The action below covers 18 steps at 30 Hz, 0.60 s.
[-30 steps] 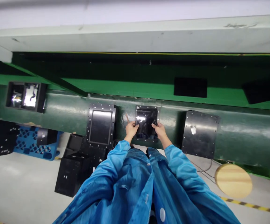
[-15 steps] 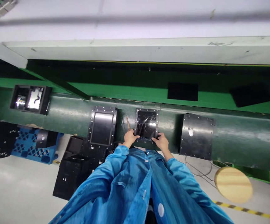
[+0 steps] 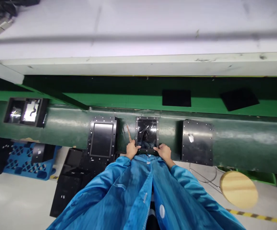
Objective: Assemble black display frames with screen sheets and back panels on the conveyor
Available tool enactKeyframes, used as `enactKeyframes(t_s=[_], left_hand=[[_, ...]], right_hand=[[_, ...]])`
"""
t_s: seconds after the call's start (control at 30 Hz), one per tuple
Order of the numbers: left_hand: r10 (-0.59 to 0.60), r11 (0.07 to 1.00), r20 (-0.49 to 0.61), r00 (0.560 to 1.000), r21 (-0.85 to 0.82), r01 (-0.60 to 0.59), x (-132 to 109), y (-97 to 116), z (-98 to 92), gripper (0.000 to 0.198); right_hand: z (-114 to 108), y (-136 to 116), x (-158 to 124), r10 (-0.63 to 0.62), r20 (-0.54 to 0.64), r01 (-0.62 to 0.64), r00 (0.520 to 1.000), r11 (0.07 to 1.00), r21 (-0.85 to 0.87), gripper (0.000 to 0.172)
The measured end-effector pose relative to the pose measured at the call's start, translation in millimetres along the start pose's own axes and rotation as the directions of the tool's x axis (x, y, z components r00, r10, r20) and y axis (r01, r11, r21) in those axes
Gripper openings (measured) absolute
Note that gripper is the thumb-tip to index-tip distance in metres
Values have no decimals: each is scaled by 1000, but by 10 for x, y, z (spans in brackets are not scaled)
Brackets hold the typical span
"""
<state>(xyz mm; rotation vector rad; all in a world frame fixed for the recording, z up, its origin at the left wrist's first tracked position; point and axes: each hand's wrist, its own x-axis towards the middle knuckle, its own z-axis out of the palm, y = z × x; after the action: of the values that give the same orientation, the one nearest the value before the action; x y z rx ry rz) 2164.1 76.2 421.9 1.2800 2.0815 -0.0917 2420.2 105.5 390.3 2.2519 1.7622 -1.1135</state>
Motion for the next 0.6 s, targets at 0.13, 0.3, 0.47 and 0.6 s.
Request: enactKeyframes(t_s=[0.13,0.3,0.47,0.6], left_hand=[[34,996,50,998,82,-38,71,-1,-158,37],[191,973,-261,946,-73,-217,754,310,-603,54],[363,919,-192,912,-86,-384,1496,655,-904,57],[287,948,-161,944,-93,-304,1672,678,-931,43]], right_hand=[[-123,75,66,-105,60,110,993,991,-82,31],[-567,-348,790,-281,-286,312,916,948,66,54],[-834,-691,1526,-392,-271,421,879,905,58,53],[-778,-628,1660,-419,-196,444,887,890,107,42]])
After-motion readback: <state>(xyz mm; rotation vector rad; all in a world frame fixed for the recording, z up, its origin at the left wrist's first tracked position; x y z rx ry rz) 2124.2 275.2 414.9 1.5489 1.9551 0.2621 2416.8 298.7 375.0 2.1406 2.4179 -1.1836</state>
